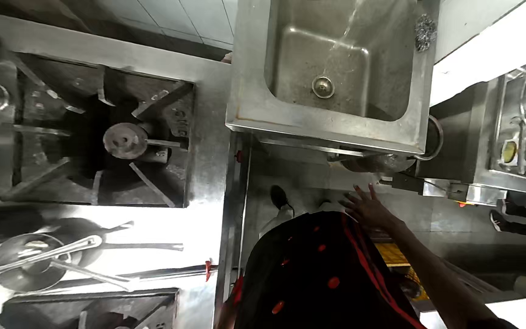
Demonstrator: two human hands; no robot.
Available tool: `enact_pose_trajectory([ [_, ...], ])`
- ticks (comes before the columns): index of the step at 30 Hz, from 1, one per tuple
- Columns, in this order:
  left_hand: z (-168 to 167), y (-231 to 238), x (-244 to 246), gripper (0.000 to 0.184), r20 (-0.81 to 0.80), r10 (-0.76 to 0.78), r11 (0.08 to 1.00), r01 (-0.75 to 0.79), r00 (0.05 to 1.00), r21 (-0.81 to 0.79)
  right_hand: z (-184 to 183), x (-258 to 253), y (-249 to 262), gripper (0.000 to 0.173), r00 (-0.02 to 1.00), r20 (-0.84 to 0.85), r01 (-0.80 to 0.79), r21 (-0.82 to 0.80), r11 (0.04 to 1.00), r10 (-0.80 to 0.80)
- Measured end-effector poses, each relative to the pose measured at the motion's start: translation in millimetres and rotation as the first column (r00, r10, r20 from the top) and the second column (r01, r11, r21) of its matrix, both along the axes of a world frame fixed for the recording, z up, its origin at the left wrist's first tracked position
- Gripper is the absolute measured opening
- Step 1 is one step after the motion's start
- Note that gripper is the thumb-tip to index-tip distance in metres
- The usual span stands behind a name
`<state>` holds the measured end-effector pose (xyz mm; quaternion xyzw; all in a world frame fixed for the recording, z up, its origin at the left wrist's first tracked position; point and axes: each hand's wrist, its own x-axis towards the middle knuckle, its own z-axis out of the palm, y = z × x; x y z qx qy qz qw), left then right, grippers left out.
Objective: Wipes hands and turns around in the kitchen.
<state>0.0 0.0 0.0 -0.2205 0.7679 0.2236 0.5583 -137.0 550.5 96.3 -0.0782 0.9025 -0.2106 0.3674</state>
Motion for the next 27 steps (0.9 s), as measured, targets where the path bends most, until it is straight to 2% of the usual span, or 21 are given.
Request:
enact_pose_trajectory([
  [1,10,9,-3,0.046,-0.034,0.048,0.999,-0.049,0.998,-0.017,17,2,-3,0.046,0.998,-0.009,0.064,-0.124,0.99,-0.066],
  [2,19,17,-4,0.048,-0.061,0.075,0.996,-0.078,0.995,-0.042,37,10,-11,0.048,0.987,0.078,0.161,-0.317,0.935,-0.144],
  [3,18,21,-3,0.047,-0.099,0.097,0.993,-0.104,0.99,-0.062,44,26,-18,0.05,0.963,0.205,0.255,-0.48,0.839,-0.176],
  [4,14,26,-3,0.047,-0.129,0.113,0.99,-0.123,0.985,-0.073,37,45,-22,0.054,0.942,0.305,0.296,-0.56,0.774,-0.14],
  [5,7,29,-1,0.048,-0.138,0.096,0.991,-0.108,0.986,-0.082,20,64,-20,0.058,0.931,0.351,0.299,-0.571,0.764,-0.102],
  [6,2,34,-1,0.049,-0.132,0.066,0.993,-0.078,0.989,-0.087,3,80,-10,0.058,0.922,0.375,0.299,-0.523,0.798,-0.1],
  [8,-2,51,-3,0.047,-0.113,0.02,0.996,-0.03,0.993,-0.085,-31,91,20,0.052,0.897,0.412,0.286,-0.261,0.922,-0.162],
  [10,11,70,-10,0.048,-0.058,-0.055,0.994,0.05,0.997,-0.093,-66,101,44,0.05,0.931,0.328,0.156,0.037,0.987,-0.159],
  [11,17,82,-18,0.048,-0.051,-0.077,0.993,0.072,0.996,-0.092,-72,97,53,0.049,0.963,0.2,0.171,0.056,0.984,-0.178],
  [12,23,93,-24,0.048,-0.059,-0.089,0.992,0.084,0.994,-0.092,-58,86,55,0.048,0.975,0.074,0.209,-0.008,0.978,-0.208],
  [13,26,102,-26,0.048,-0.065,-0.092,0.992,0.086,0.994,-0.091,-26,74,47,0.045,0.967,-0.018,0.249,-0.165,0.954,-0.255],
  [14,25,105,-20,0.049,-0.07,-0.096,0.991,0.089,0.993,-0.099,11,67,32,0.043,0.956,-0.028,0.257,-0.406,0.877,-0.293],
  [15,21,105,-13,0.051,-0.079,-0.104,0.99,0.095,0.991,-0.108,40,65,16,0.044,0.966,0.038,0.219,-0.65,0.728,-0.256],
  [16,14,107,-9,0.052,-0.091,-0.115,0.988,0.104,0.989,-0.116,53,66,0,0.045,0.985,0.103,0.164,-0.808,0.565,-0.139],
  [17,11,111,-9,0.052,-0.097,-0.125,0.987,0.114,0.987,-0.115,50,70,-12,0.046,0.989,0.148,0.122,-0.881,0.457,0.022],
  [18,8,114,-8,0.052,-0.099,-0.133,0.986,0.121,0.986,-0.114,36,75,-17,0.05,0.968,0.186,0.098,-0.898,0.429,0.17],
  [19,10,118,-6,0.053,-0.095,-0.133,0.986,0.122,0.987,-0.111,21,81,-17,0.051,0.948,0.21,0.084,-0.89,0.449,0.239],
  [21,14,125,-3,0.053,-0.111,-0.135,0.986,0.122,0.985,-0.11,-10,86,-8,0.052,0.937,0.225,0.05,-0.843,0.536,0.267],
  [24,12,125,6,0.052,-0.15,-0.117,0.988,0.1,0.982,-0.117,-45,90,11,0.052,0.925,0.307,0.06,-0.703,0.708,0.226],
  [26,10,127,10,0.052,-0.157,-0.104,0.989,0.085,0.982,-0.124,-64,83,27,0.047,0.963,0.233,-0.023,-0.439,0.898,0.139],
  [27,13,129,14,0.051,-0.149,-0.101,0.988,0.081,0.984,-0.132,-61,75,28,0.046,0.975,0.167,-0.095,-0.286,0.953,0.148],
])
